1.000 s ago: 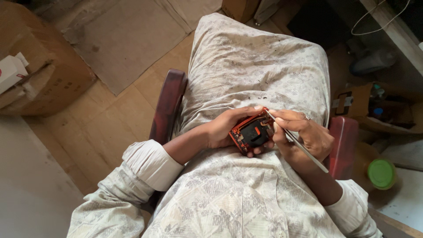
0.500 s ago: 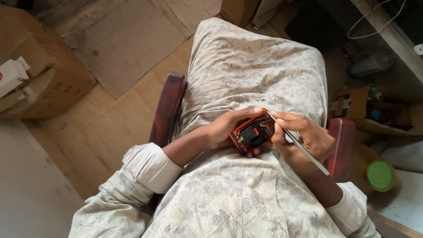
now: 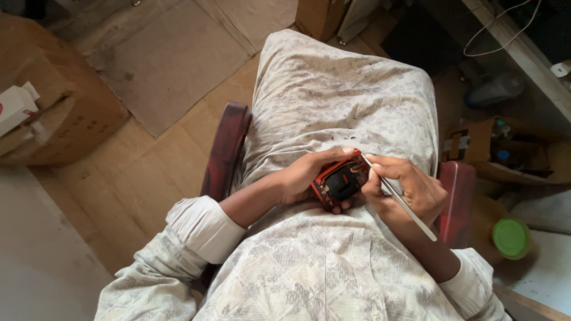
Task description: The person holds a small orange electronic device on their lap and uses a metal tool to probe and adjust internal components. They repeatedly insert the tool into the device, manipulate parts, and occasionally pause to inspect the interior.
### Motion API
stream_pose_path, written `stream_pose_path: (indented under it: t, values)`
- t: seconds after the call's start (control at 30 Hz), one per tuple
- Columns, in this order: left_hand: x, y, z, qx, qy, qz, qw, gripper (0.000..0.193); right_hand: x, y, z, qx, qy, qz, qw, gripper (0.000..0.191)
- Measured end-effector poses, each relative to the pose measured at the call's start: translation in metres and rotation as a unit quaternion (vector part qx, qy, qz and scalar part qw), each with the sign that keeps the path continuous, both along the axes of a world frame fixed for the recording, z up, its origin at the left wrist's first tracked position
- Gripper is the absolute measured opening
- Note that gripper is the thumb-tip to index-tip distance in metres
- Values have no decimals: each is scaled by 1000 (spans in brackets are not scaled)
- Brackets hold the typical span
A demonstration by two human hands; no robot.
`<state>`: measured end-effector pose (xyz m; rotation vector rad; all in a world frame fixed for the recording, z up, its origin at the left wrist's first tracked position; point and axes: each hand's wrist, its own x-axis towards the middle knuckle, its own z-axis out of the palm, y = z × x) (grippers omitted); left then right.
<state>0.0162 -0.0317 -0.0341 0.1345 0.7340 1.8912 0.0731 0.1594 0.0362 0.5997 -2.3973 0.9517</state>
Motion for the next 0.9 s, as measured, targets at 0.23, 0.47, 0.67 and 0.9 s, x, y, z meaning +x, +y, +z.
stream_pose_path:
  t: [0.23, 0.47, 0.67, 0.9]
  values:
    - [-4, -2, 5, 2, -2, -8, 1000, 56, -3, 2, 3, -27, -21, 12, 999, 11]
    - [-6, -1, 8, -3, -9, -15, 1000, 53, -13, 8, 0, -30, -11, 65, 997, 14]
    - [-9, 1, 7, 4, 2, -8, 1000, 53, -6, 6, 2, -1, 8, 13, 1000, 16]
    - [-14, 0, 4, 46, -19, -28, 998, 58, -11, 11, 3, -63, -81, 21, 995, 9]
